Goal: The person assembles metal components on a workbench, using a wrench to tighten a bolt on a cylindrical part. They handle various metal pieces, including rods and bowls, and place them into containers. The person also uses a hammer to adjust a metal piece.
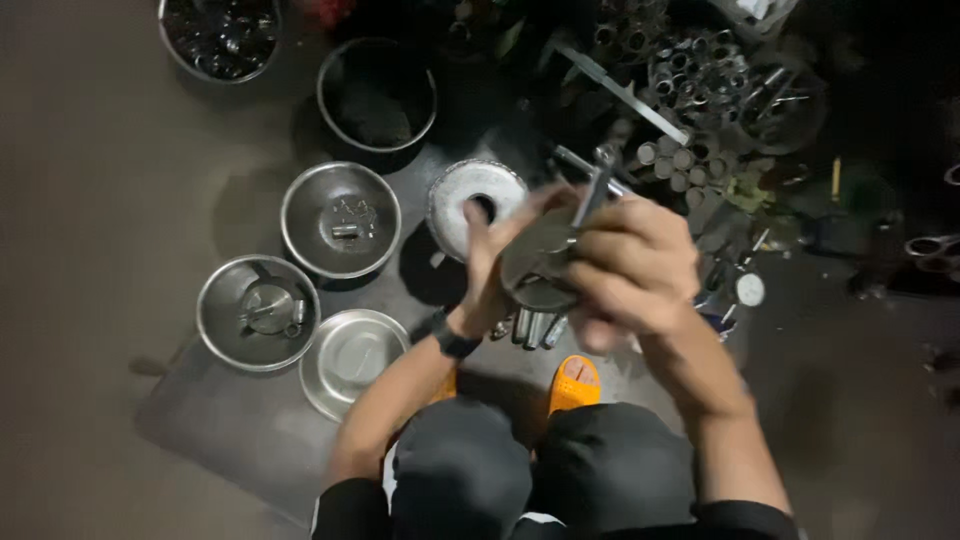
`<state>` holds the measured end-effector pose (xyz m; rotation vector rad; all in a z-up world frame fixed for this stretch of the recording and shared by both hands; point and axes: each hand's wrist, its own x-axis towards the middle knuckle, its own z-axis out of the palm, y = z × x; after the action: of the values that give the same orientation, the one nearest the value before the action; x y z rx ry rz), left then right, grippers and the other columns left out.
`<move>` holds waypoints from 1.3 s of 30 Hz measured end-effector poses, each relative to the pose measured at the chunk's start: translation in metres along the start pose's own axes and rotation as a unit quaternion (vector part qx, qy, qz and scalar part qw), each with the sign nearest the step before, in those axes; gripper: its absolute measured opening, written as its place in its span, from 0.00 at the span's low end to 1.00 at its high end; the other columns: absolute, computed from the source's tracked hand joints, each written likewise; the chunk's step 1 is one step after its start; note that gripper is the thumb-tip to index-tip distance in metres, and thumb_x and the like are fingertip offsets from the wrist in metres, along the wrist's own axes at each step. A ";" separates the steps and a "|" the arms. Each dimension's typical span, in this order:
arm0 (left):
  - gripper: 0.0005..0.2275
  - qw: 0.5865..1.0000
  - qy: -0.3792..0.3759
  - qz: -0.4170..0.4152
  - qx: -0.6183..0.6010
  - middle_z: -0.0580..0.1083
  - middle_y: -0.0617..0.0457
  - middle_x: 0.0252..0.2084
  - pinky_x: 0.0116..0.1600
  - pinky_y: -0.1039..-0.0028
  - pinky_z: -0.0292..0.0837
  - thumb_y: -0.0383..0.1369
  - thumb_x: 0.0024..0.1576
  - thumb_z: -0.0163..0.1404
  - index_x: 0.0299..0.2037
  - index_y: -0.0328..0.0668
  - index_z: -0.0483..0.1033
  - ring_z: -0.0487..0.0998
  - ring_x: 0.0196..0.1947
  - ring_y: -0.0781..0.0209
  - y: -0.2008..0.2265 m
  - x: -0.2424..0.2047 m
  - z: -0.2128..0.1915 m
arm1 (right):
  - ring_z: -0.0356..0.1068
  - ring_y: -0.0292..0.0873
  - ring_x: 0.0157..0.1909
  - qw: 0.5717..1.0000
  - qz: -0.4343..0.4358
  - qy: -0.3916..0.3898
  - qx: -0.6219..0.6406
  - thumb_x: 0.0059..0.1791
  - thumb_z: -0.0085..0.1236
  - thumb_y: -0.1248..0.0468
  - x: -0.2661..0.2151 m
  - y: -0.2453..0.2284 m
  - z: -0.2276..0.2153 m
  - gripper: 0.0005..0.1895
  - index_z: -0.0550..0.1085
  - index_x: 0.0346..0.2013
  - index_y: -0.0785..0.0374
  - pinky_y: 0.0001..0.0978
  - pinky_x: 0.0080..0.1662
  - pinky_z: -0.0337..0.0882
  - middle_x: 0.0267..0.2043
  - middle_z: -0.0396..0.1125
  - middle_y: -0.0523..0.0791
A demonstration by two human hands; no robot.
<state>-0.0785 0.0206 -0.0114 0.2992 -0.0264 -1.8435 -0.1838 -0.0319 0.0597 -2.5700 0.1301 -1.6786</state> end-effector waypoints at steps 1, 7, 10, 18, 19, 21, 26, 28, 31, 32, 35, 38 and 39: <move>0.36 1.000 0.004 0.001 0.002 0.64 0.33 0.62 0.67 0.64 0.57 0.56 0.65 0.19 0.64 0.25 0.59 0.66 0.62 0.43 0.004 -0.001 -0.013 | 0.61 0.46 0.20 1.000 0.002 0.003 0.003 0.53 0.43 0.48 0.004 0.001 0.013 0.29 0.71 0.15 0.63 0.35 0.23 0.64 0.18 0.64 0.50; 0.28 0.984 0.158 0.011 -0.081 0.65 0.29 0.59 0.64 0.54 0.56 0.48 0.56 0.52 0.57 0.30 0.64 0.68 0.55 0.44 0.026 -0.019 -0.092 | 0.62 0.49 0.20 0.983 0.029 -0.148 0.102 0.51 0.49 0.54 0.006 0.034 0.017 0.22 0.72 0.17 0.64 0.41 0.26 0.66 0.20 0.62 0.50; 0.11 0.986 0.065 0.121 0.094 0.74 0.50 0.35 0.46 0.74 0.67 0.37 0.61 0.38 0.35 0.40 0.71 0.73 0.37 0.62 0.037 -0.032 -0.098 | 0.65 0.56 0.39 0.953 0.164 -0.246 0.062 0.55 0.45 0.62 0.035 0.044 0.033 0.15 0.73 0.34 0.73 0.44 0.40 0.63 0.38 0.64 0.58; 0.16 0.975 0.224 0.001 0.009 0.77 0.45 0.37 0.45 0.71 0.70 0.43 0.56 0.45 0.38 0.35 0.75 0.77 0.37 0.54 0.058 -0.051 -0.077 | 0.61 0.65 0.64 0.903 0.218 -0.324 0.177 0.55 0.48 0.65 -0.011 0.054 0.055 0.14 0.73 0.49 0.72 0.56 0.64 0.65 0.57 0.66 0.59; 0.16 0.974 0.226 0.002 0.008 0.77 0.45 0.37 0.45 0.71 0.70 0.43 0.56 0.45 0.38 0.35 0.75 0.77 0.37 0.54 0.053 -0.050 -0.094 | 0.61 0.65 0.64 0.902 0.219 -0.325 0.180 0.55 0.48 0.65 -0.017 0.046 0.054 0.14 0.73 0.49 0.72 0.56 0.64 0.65 0.57 0.66 0.59; 0.05 0.957 0.271 0.100 0.031 0.74 0.54 0.37 0.48 0.74 0.66 0.34 0.53 0.47 0.36 0.45 0.73 0.73 0.39 0.63 0.044 -0.045 -0.126 | 0.54 0.63 0.70 0.903 0.207 -0.344 0.151 0.56 0.40 0.61 -0.030 0.032 0.049 0.17 0.72 0.55 0.64 0.57 0.59 0.66 0.64 0.62 0.54; 0.16 0.976 0.182 -0.007 0.121 0.74 0.45 0.38 0.45 0.71 0.67 0.40 0.55 0.41 0.42 0.35 0.72 0.74 0.39 0.56 0.055 -0.059 -0.104 | 0.47 0.63 0.72 0.884 0.208 -0.391 0.146 0.47 0.42 0.68 -0.038 0.024 0.037 0.22 0.71 0.54 0.63 0.61 0.65 0.55 0.64 0.61 0.51; 0.20 0.959 0.253 -0.041 0.117 0.74 0.42 0.40 0.46 0.70 0.70 0.43 0.52 0.43 0.44 0.32 0.73 0.75 0.39 0.52 0.046 -0.059 -0.125 | 0.47 0.65 0.71 0.876 0.217 -0.405 0.148 0.47 0.47 0.70 -0.048 0.022 0.039 0.19 0.72 0.52 0.64 0.63 0.65 0.53 0.63 0.63 0.51; 0.18 0.940 0.318 -0.050 0.110 0.77 0.44 0.31 0.28 0.77 0.72 0.49 0.49 0.51 0.38 0.43 0.79 0.77 0.25 0.58 0.028 -0.057 -0.174 | 0.60 0.64 0.64 0.905 0.323 -0.228 0.159 0.53 0.46 0.62 -0.061 0.017 0.048 0.16 0.74 0.53 0.64 0.54 0.59 0.62 0.56 0.67 0.55; 0.17 0.908 0.285 0.020 0.306 0.73 0.43 0.35 0.44 0.73 0.64 0.44 0.56 0.45 0.42 0.37 0.77 0.71 0.36 0.57 0.023 -0.063 -0.170 | 0.64 0.66 0.58 0.847 0.425 -0.245 0.205 0.54 0.43 0.57 -0.057 0.015 0.049 0.21 0.70 0.55 0.69 0.56 0.55 0.65 0.52 0.67 0.59; 0.13 0.712 0.176 0.238 0.637 0.68 0.37 0.39 0.57 0.65 0.60 0.32 0.62 0.43 0.48 0.26 0.72 0.68 0.46 0.46 -0.005 -0.054 -0.197 | 0.69 0.65 0.49 0.805 0.490 -0.266 0.204 0.51 0.51 0.55 -0.048 0.002 0.068 0.26 0.67 0.56 0.72 0.53 0.46 0.72 0.45 0.67 0.61; 0.13 0.578 0.112 0.376 0.715 0.70 0.35 0.39 0.54 0.63 0.64 0.29 0.60 0.46 0.49 0.23 0.69 0.71 0.44 0.38 -0.014 -0.040 -0.228 | 0.72 0.57 0.42 0.848 0.417 -0.300 0.131 0.47 0.59 0.56 -0.043 -0.024 0.087 0.19 0.72 0.46 0.67 0.43 0.40 0.75 0.36 0.67 0.53; 0.14 0.613 0.127 0.372 0.686 0.71 0.36 0.38 0.54 0.65 0.65 0.32 0.59 0.46 0.48 0.25 0.70 0.72 0.43 0.41 -0.014 -0.037 -0.237 | 0.73 0.52 0.39 0.861 0.376 -0.327 0.104 0.48 0.56 0.54 -0.043 -0.035 0.092 0.14 0.75 0.38 0.63 0.38 0.37 0.75 0.32 0.67 0.47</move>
<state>-0.0306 0.0918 -0.2358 1.3673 -1.2281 -0.5645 -0.1150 0.0084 -0.0127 -2.2912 0.7383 -0.4906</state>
